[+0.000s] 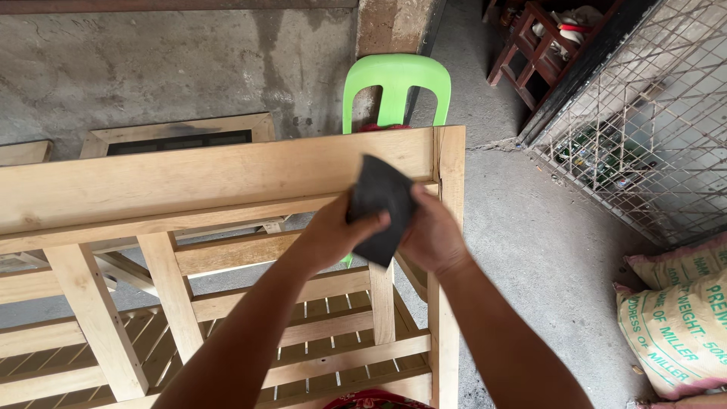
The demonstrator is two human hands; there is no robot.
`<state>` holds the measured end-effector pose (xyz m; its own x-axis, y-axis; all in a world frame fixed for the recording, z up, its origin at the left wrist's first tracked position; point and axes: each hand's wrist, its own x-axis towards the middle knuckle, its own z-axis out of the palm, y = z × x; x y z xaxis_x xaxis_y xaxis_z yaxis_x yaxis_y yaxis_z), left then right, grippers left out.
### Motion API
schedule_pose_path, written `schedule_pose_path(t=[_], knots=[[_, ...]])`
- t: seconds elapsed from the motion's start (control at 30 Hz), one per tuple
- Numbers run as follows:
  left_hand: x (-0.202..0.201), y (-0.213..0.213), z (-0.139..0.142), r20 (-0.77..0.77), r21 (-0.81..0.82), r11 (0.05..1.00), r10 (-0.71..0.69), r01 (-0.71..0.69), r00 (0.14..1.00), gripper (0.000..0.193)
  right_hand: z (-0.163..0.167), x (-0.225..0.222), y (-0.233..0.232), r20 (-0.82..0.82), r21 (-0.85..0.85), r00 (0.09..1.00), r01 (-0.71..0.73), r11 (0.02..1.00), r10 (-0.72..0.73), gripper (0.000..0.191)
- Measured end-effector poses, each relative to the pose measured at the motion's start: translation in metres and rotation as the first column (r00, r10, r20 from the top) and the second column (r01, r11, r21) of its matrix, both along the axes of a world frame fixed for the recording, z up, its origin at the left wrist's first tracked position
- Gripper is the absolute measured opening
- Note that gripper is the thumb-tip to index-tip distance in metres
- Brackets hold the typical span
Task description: The person sands the edges and legs of a wooden frame using a sanding block. They move along the frame, sanding different sections including the top rail and vertical legs.
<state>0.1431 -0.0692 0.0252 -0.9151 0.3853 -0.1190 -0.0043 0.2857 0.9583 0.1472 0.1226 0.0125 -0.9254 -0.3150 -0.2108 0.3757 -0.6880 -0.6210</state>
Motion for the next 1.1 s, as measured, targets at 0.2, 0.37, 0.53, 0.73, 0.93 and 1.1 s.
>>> schedule_pose_path(t=[0.2, 0.37, 0.53, 0.73, 0.93, 1.1], knots=[[0.016, -0.002, 0.008, -0.583, -0.312, 0.894, 0.087, -0.322, 0.808, 0.126, -0.009, -0.011, 0.014, -0.108, 0.285, 0.993, 0.071, 0.956, -0.041, 0.029], [0.025, 0.006, 0.010, -0.775, -0.403, 0.783, -0.017, -0.474, 0.631, 0.127, -0.032, -0.004, 0.002, -0.144, 0.127, 0.989, 0.060, 0.990, -0.042, 0.026], [0.021, 0.003, 0.007, -0.296, -0.269, 0.953, 0.058, -0.141, 0.953, 0.094, -0.034, -0.002, -0.002, -0.156, 0.106, 0.988, 0.035, 0.994, -0.019, 0.023], [0.015, -0.008, 0.004, -0.194, -0.335, 0.940, -0.005, -0.062, 0.981, 0.047, -0.021, -0.003, 0.003, -0.665, 0.572, 0.740, 0.420, 0.704, 0.098, 0.035], [0.009, -0.025, 0.009, -0.196, -0.479, 0.878, -0.110, 0.003, 0.974, 0.044, -0.036, -0.012, 0.015, -0.632, 0.660, 0.741, 0.362, 0.658, 0.227, 0.032], [0.004, -0.040, 0.009, -0.124, -0.147, 0.986, -0.091, 0.072, 0.988, 0.043, -0.046, -0.019, 0.023, -0.521, 0.551, 0.841, 0.201, 0.810, 0.145, 0.029]])
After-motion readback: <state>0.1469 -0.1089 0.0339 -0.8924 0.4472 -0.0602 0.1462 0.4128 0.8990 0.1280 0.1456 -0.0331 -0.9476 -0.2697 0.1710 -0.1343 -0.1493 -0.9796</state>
